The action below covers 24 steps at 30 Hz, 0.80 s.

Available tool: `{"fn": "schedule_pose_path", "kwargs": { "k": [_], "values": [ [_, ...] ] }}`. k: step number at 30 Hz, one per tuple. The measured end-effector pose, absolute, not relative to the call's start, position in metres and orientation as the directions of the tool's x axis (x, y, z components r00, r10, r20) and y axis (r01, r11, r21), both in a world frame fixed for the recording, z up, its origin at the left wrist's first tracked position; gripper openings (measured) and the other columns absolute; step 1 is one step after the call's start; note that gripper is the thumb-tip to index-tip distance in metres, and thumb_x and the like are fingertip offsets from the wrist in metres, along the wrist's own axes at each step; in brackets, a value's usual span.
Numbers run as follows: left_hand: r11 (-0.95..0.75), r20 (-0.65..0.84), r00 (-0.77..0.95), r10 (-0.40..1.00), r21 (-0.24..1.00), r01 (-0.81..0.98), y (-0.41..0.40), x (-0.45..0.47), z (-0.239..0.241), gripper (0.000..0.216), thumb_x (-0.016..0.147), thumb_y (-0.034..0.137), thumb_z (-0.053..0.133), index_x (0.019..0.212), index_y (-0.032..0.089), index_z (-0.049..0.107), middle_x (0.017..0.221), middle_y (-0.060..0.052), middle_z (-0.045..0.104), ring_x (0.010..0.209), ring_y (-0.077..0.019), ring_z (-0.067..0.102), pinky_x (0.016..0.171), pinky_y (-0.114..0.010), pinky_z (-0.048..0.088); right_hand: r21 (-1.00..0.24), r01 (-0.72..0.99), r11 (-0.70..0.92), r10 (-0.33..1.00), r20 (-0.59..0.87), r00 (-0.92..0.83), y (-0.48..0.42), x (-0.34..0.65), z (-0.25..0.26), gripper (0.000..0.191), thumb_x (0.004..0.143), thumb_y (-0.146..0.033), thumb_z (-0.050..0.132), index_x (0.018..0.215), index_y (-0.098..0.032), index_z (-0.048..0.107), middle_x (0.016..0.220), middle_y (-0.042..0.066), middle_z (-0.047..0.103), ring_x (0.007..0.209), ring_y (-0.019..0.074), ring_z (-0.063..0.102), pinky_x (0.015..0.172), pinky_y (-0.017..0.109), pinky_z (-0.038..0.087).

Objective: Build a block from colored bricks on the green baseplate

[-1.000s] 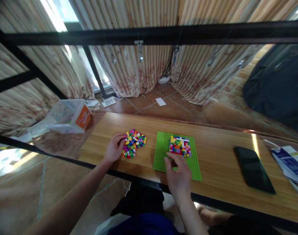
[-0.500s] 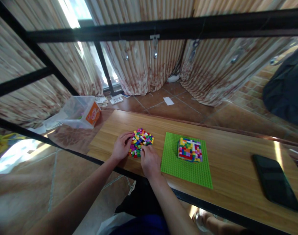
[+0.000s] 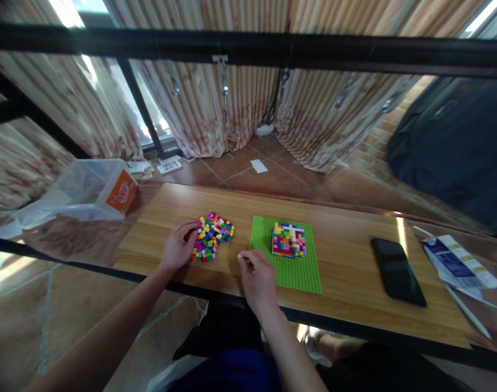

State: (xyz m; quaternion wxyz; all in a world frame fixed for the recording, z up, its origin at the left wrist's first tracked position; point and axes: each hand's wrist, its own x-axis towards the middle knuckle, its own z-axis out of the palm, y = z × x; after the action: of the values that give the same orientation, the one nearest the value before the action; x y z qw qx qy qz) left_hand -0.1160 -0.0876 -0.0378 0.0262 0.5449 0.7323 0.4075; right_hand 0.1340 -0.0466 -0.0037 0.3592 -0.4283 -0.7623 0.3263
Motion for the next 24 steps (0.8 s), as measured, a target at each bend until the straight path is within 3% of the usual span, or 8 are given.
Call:
{"fn": "schedule_pose_path", "kwargs": {
  "k": [7, 15, 18, 24],
  "values": [
    [0.068, 0.409, -0.395, 0.823, 0.618, 0.783, -0.087, -0.117, -0.038, 0.025, 0.091, 0.027, 0.05, 0.105, 0.02, 0.069, 0.116, -0.009, 0.068, 0.112, -0.0232, 0.063, 0.104, -0.042, 0.049, -0.724, 0.609, 0.326, 0.937, 0.333, -0.105, -0.019, 0.22, -0.004, 0.024, 0.088, -0.041, 0.06, 0.086, -0.022, 0.073, 0.089, 0.006, 0.069, 0.069, 0.016, 0.062, 0.064, 0.03, 0.051],
    [0.056, 0.414, -0.388, 0.823, 0.621, 0.782, -0.086, -0.118, -0.037, 0.025, 0.091, 0.028, 0.051, 0.105, 0.019, 0.069, 0.116, -0.01, 0.069, 0.112, -0.0242, 0.063, 0.104, -0.043, 0.049, -0.615, 0.707, 0.349, 0.905, 0.418, -0.083, 0.003, 0.234, -0.009, 0.03, 0.089, -0.042, 0.057, 0.09, -0.019, 0.075, 0.093, 0.008, 0.064, 0.078, 0.019, 0.062, 0.065, 0.033, 0.051],
    [0.055, 0.41, -0.386, 0.826, 0.624, 0.78, -0.086, -0.119, -0.038, 0.026, 0.091, 0.029, 0.051, 0.106, 0.019, 0.069, 0.116, -0.009, 0.069, 0.112, -0.0241, 0.063, 0.104, -0.043, 0.049, -0.639, 0.69, 0.34, 0.909, 0.411, -0.066, 0.003, 0.231, -0.01, 0.027, 0.088, -0.04, 0.058, 0.091, -0.019, 0.075, 0.095, 0.008, 0.064, 0.08, 0.0192, 0.062, 0.066, 0.033, 0.052],
    [0.063, 0.415, -0.382, 0.826, 0.606, 0.793, -0.085, -0.12, -0.039, 0.027, 0.091, 0.03, 0.05, 0.106, 0.018, 0.069, 0.117, -0.01, 0.069, 0.112, -0.0245, 0.063, 0.103, -0.043, 0.049, -0.811, 0.536, 0.234, 0.955, 0.296, 0.031, 0.005, 0.228, -0.009, 0.025, 0.081, -0.041, 0.065, 0.085, -0.019, 0.075, 0.096, 0.008, 0.064, 0.075, 0.0173, 0.062, 0.064, 0.031, 0.053]
  ]
}}
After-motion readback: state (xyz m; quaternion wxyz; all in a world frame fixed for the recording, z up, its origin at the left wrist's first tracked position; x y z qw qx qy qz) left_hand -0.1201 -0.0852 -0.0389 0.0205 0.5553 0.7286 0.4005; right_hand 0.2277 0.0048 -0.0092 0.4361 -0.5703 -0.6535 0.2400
